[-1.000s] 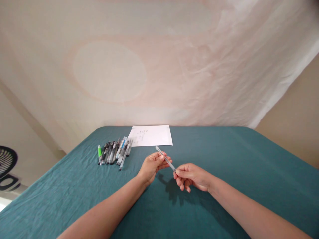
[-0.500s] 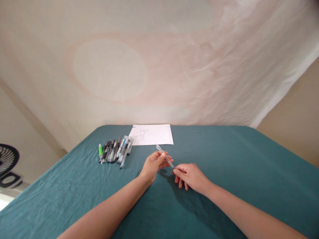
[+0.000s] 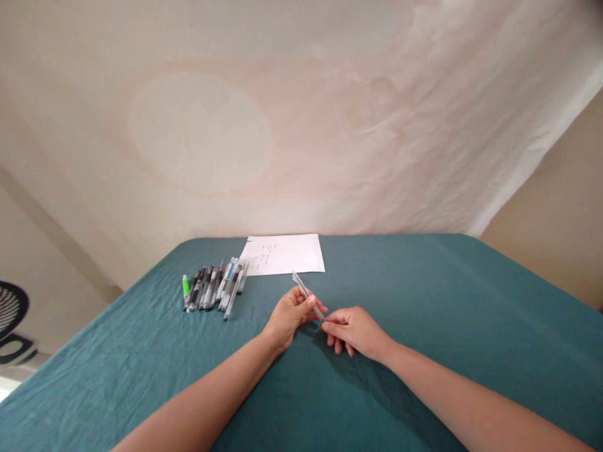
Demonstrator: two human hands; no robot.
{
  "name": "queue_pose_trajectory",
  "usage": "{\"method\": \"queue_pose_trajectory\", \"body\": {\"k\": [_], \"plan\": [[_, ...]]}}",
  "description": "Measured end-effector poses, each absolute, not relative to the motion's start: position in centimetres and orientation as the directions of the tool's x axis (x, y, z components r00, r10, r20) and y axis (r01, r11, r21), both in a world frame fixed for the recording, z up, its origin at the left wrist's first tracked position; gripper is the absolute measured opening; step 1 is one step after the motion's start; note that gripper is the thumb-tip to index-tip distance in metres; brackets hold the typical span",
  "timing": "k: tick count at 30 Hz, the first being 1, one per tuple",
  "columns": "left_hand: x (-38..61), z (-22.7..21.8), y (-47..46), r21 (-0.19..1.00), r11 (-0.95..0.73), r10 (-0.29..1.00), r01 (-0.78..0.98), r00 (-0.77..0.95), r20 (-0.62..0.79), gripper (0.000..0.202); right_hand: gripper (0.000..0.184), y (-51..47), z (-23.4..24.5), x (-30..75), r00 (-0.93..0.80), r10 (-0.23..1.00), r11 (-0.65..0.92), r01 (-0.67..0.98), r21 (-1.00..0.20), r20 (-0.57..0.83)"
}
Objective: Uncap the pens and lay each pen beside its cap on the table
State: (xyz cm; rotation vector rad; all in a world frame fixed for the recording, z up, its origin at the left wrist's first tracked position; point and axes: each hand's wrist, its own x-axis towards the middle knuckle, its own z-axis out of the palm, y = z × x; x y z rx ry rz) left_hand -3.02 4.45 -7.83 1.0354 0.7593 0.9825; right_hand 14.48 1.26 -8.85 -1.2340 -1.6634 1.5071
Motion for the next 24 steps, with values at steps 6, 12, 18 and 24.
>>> {"method": "queue_pose_trajectory", "body": {"k": [6,12,18,24], "plan": [[-2.92,-7.52,4.20,0.918,0.210,0.889,-0.337,0.456,-0.036,0.036,0.036,1.52,-9.10,14.71,-0.401,0.901,-0.100,0.182,-0.978,-0.166],[-3.09,-7.96,4.57,0.954,0.158,0.917,-0.255,0.395,-0.046,0.025,0.034,1.46,-8.90,14.59,-0.379,0.910,-0.101,0.197,-0.975,-0.171],[-2.98,-7.20,4.26,0.932,0.193,0.889,-0.308,0.457,-0.033,0.037,0.033,1.51,-9.11,14.61,-0.373,0.916,-0.086,0.170,-0.982,-0.145],[-3.10,-8.03,4.72,0.956,0.161,0.916,-0.244,0.397,-0.053,0.028,0.032,1.40,-9.01,14.57,-0.372,0.915,-0.093,0.184,-0.979,-0.157]]}}
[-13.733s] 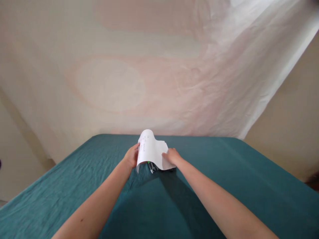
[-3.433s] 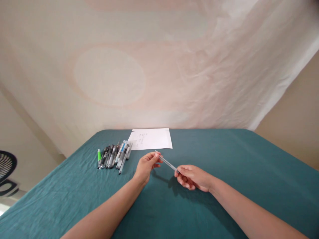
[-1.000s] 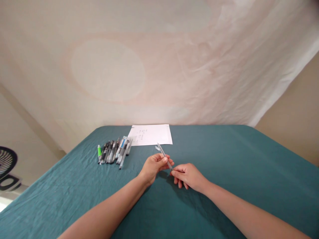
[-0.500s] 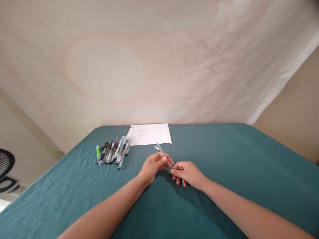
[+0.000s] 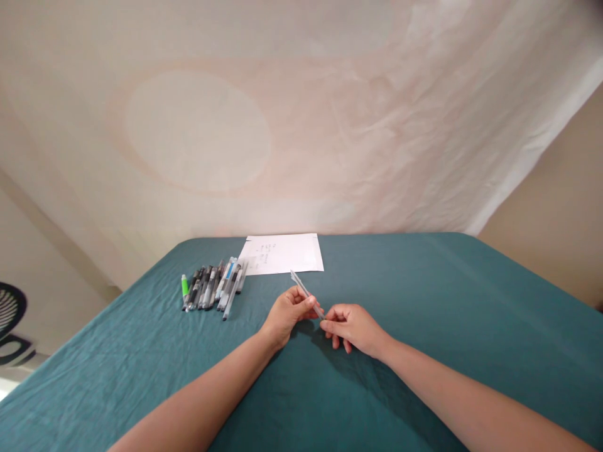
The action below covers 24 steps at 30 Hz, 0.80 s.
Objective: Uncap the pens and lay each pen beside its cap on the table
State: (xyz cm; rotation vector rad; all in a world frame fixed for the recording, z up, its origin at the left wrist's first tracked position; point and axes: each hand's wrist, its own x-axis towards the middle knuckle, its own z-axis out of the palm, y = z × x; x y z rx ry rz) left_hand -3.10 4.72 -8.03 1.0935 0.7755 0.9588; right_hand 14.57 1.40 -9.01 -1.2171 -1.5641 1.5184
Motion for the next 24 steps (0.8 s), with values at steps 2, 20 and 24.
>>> {"method": "queue_pose_trajectory", "body": {"k": [2,20,24], "plan": [[-3.07,-7.97,4.68,0.957,0.152,0.918,-0.246,0.394,-0.045,0.028,0.032,1.43,-9.14,14.60,-0.373,0.916,-0.090,0.173,-0.981,-0.150],[-2.95,-7.72,4.36,0.933,0.219,0.884,-0.285,0.462,-0.066,0.033,0.030,1.17,-8.38,14.60,-0.380,0.915,-0.068,0.194,-0.979,-0.139],[-2.90,-8.34,4.58,0.957,0.166,0.911,-0.239,0.408,-0.057,0.026,0.029,1.17,-8.51,14.50,-0.380,0.914,-0.074,0.199,-0.977,-0.146]]}}
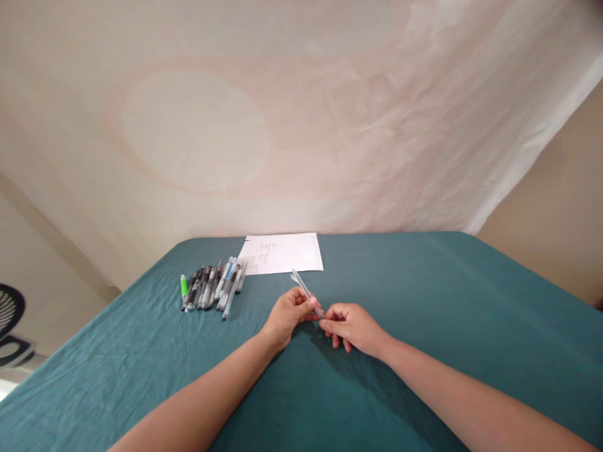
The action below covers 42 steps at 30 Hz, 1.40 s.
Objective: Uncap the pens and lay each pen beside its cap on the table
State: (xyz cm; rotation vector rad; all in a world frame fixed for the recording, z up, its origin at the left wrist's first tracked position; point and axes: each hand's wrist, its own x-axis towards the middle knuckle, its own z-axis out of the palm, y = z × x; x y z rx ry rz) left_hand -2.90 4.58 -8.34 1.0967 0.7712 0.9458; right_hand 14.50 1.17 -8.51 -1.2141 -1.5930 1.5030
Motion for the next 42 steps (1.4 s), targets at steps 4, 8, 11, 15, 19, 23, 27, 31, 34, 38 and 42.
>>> {"method": "queue_pose_trajectory", "body": {"k": [4,8,11,15,19,23,27,31,34,38,42], "plan": [[-2.9,-8.3,4.5,0.956,0.164,0.912,-0.242,0.406,-0.053,0.025,0.029,1.2,-8.5,14.5,-0.376,0.914,-0.080,0.210,-0.974,-0.156],[-3.1,-7.6,4.4,0.929,0.229,0.876,-0.290,0.478,-0.066,0.037,0.029,1.2,-8.5,14.6,-0.372,0.917,-0.069,0.213,-0.975,-0.146],[-3.2,-7.6,4.5,0.928,0.239,0.872,-0.287,0.483,-0.075,0.035,0.028,1.2,-8.6,14.6,-0.368,0.919,-0.062,0.210,-0.976,-0.138],[-3.1,-8.2,4.7,0.954,0.198,0.912,-0.227,0.398,-0.095,0.029,0.027,1.2,-8.8,14.5,-0.362,0.923,-0.056,0.219,-0.974,-0.134],[-3.0,-8.5,4.9,0.970,0.156,0.945,-0.188,0.313,-0.091,0.029,0.025,1.1,-8.9,14.5,-0.357,0.924,-0.047,0.244,-0.969,-0.135],[-3.3,-8.5,5.4,0.963,0.155,0.966,-0.222,0.240,-0.100,0.032,0.025,1.1,-9.3,14.5,-0.334,0.935,-0.028,0.258,-0.966,-0.116],[-3.4,-8.6,5.8,0.943,0.171,0.969,-0.287,0.223,-0.108,0.031,0.024,1.2,-9.3,14.6,-0.347,0.933,-0.018,0.234,-0.972,-0.100],[-3.7,-8.6,6.1,0.921,0.175,0.976,-0.349,0.184,-0.116,0.027,0.024,1.2,-9.0,14.7,-0.364,0.926,-0.025,0.199,-0.980,-0.098],[-4.3,-8.5,6.6,0.909,0.164,0.984,-0.383,0.133,-0.121,0.025,0.023,1.2,-8.9,14.7,-0.368,0.924,-0.038,0.191,-0.981,-0.107],[-5.2,-8.4,7.3,0.903,0.142,0.990,-0.405,0.075,-0.122,0.022,0.024,1.4,-9.1,14.7,-0.358,0.926,-0.066,0.168,-0.983,-0.124],[-4.9,-8.1,6.8,0.906,0.166,0.984,-0.390,0.120,-0.128,0.022,0.029,1.4,-9.1,14.7,-0.341,0.933,-0.067,0.141,-0.988,-0.112]]}}
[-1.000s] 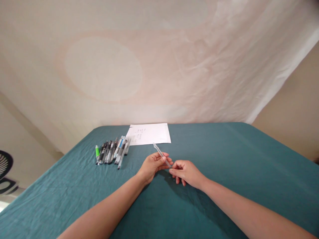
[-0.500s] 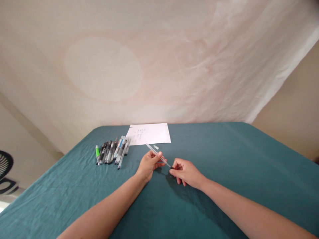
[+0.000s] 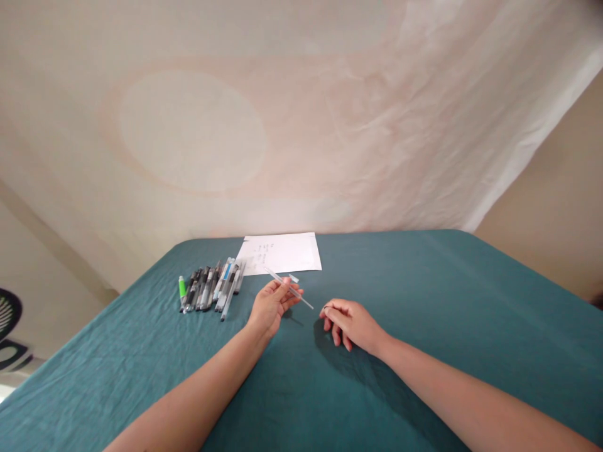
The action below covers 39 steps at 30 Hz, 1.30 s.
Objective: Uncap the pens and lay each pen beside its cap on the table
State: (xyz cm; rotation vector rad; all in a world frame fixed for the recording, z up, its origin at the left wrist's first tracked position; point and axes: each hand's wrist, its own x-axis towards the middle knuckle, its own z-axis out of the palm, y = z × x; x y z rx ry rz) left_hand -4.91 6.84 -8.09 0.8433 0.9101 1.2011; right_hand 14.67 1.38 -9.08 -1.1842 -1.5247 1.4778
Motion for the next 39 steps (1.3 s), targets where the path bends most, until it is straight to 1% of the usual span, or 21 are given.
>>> {"method": "queue_pose_trajectory", "body": {"k": [3,7,12,14,16,18,20,21,23,26,28,30,32,34,37,39], "plan": [[-4.1,-7.9,6.0,0.921,0.184,0.976,-0.344,0.175,-0.130,0.023,0.030,1.1,-8.5,14.7,-0.364,0.929,-0.026,0.124,-0.992,-0.070],[-3.4,-8.2,5.2,0.930,0.190,0.972,-0.315,0.192,-0.133,0.024,0.033,0.9,-8.1,14.8,-0.457,0.889,0.010,0.104,-0.995,-0.039],[-3.6,-8.1,5.7,0.933,0.173,0.976,-0.315,0.181,-0.120,0.026,0.035,1.2,-8.7,15.1,-0.482,0.874,0.027,0.177,-0.984,-0.063],[-4.6,-7.8,6.6,0.932,0.106,0.993,-0.346,0.090,-0.079,0.026,0.035,1.2,-8.8,15.2,-0.475,0.877,0.027,0.194,-0.981,-0.070],[-6.0,-7.3,7.7,0.924,-0.005,0.997,-0.383,-0.075,-0.026,0.026,0.036,1.2,-8.8,15.2,-0.477,0.875,0.017,0.198,-0.980,-0.081],[-7.5,-6.8,8.8,0.915,-0.090,0.974,-0.393,-0.226,-0.001,0.026,0.037,1.2,-8.7,15.3,-0.476,0.875,0.008,0.195,-0.981,-0.087],[-8.7,-6.5,9.4,0.934,-0.078,0.961,-0.348,-0.275,-0.022,0.026,0.038,1.2,-8.7,15.3,-0.467,0.880,0.000,0.186,-0.983,-0.088],[-8.9,-6.4,9.5,0.948,-0.043,0.964,-0.315,-0.261,-0.043,0.027,0.039,1.2,-8.7,15.3,-0.459,0.884,-0.009,0.179,-0.984,-0.091],[-8.6,-6.5,9.1,0.965,0.052,0.979,-0.255,-0.176,-0.099,0.030,0.041,1.3,-8.9,15.3,-0.442,0.892,-0.032,0.162,-0.986,-0.101],[-6.7,-7.1,7.5,0.975,0.165,0.986,-0.148,0.044,-0.160,0.031,0.043,1.4,-8.9,15.2,-0.436,0.894,-0.049,0.145,-0.988,-0.108],[-5.1,-7.4,6.3,0.984,0.177,0.964,-0.035,0.206,-0.166,0.030,0.042,1.3,-8.8,15.1,-0.445,0.890,-0.029,0.155,-0.987,-0.097],[-3.8,-7.5,5.3,0.986,0.155,0.934,0.054,0.316,-0.164,0.030,0.040,1.2,-8.5,15.1,-0.464,0.881,-0.003,0.183,-0.983,-0.089],[-3.2,-7.4,4.9,0.986,0.134,0.919,0.095,0.361,-0.159,0.030,0.039,1.1,-8.3,15.1,-0.487,0.868,0.015,0.210,-0.978,-0.091],[-3.3,-7.2,5.1,0.984,0.097,0.918,0.149,0.369,-0.146,0.032,0.039,1.0,-8.2,15.1,-0.490,0.867,0.024,0.219,-0.975,-0.089],[-5.1,-6.6,6.7,0.946,0.000,0.947,0.323,0.304,-0.104,0.034,0.040,1.0,-8.3,15.1,-0.461,0.883,0.016,0.218,-0.976,-0.089],[-7.0,-6.4,8.1,0.907,-0.031,0.968,0.421,0.240,-0.078,0.032,0.041,1.0,-8.4,15.0,-0.456,0.884,0.001,0.217,-0.976,-0.101]]}}
